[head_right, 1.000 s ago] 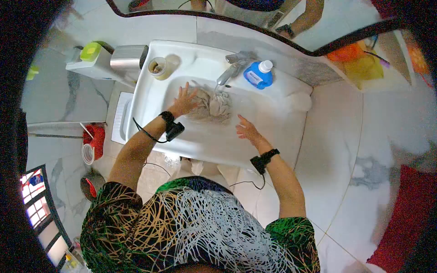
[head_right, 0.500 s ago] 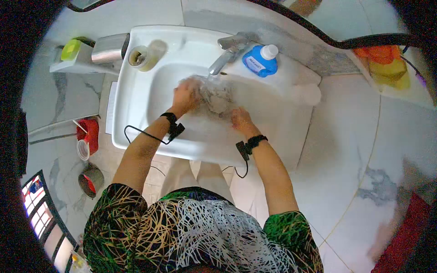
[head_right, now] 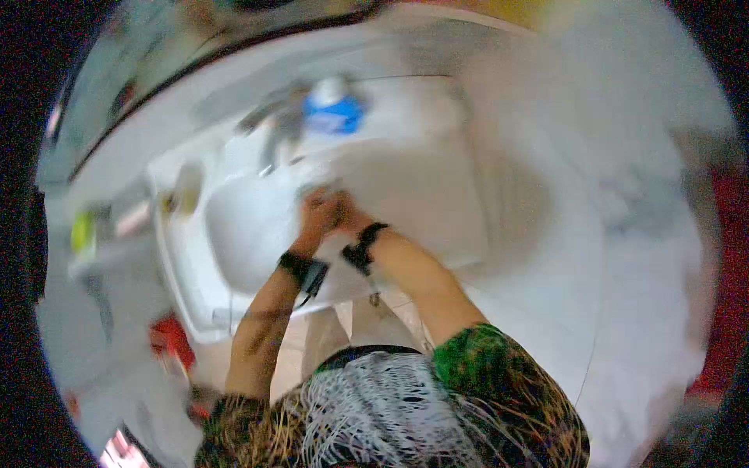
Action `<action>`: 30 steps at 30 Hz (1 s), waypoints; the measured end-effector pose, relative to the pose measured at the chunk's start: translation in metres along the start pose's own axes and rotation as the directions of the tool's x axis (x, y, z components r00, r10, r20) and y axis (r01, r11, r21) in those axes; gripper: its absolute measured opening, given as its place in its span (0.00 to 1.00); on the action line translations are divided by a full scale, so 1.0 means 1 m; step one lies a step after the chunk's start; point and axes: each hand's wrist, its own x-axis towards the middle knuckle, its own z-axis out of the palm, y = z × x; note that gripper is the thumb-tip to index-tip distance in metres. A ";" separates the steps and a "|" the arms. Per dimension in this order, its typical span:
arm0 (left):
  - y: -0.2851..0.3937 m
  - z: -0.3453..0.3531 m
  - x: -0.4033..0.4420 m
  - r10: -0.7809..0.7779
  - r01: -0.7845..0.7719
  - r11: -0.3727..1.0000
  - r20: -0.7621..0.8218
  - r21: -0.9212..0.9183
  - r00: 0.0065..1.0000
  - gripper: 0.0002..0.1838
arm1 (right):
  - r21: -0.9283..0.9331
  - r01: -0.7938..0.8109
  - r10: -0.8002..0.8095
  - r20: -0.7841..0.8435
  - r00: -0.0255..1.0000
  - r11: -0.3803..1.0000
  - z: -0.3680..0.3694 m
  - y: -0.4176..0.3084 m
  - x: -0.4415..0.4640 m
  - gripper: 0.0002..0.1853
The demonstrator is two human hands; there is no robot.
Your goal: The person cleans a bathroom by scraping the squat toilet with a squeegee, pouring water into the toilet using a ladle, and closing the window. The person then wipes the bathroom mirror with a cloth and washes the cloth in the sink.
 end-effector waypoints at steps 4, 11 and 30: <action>0.059 -0.019 -0.013 0.598 -0.791 0.028 0.624 0.611 0.503 0.08 | 0.391 -0.153 0.218 -0.126 0.968 0.907 0.009 -0.022 0.009 0.31; 0.091 -0.098 0.017 0.339 -0.418 0.416 0.288 0.808 0.895 0.21 | 0.999 0.040 0.444 -0.024 0.896 -0.027 -0.011 -0.138 0.015 0.23; -0.001 -0.224 0.077 -0.521 -0.820 -0.555 0.826 -0.139 0.213 0.39 | 0.962 0.066 0.802 -0.259 0.539 0.267 0.044 -0.244 -0.135 0.38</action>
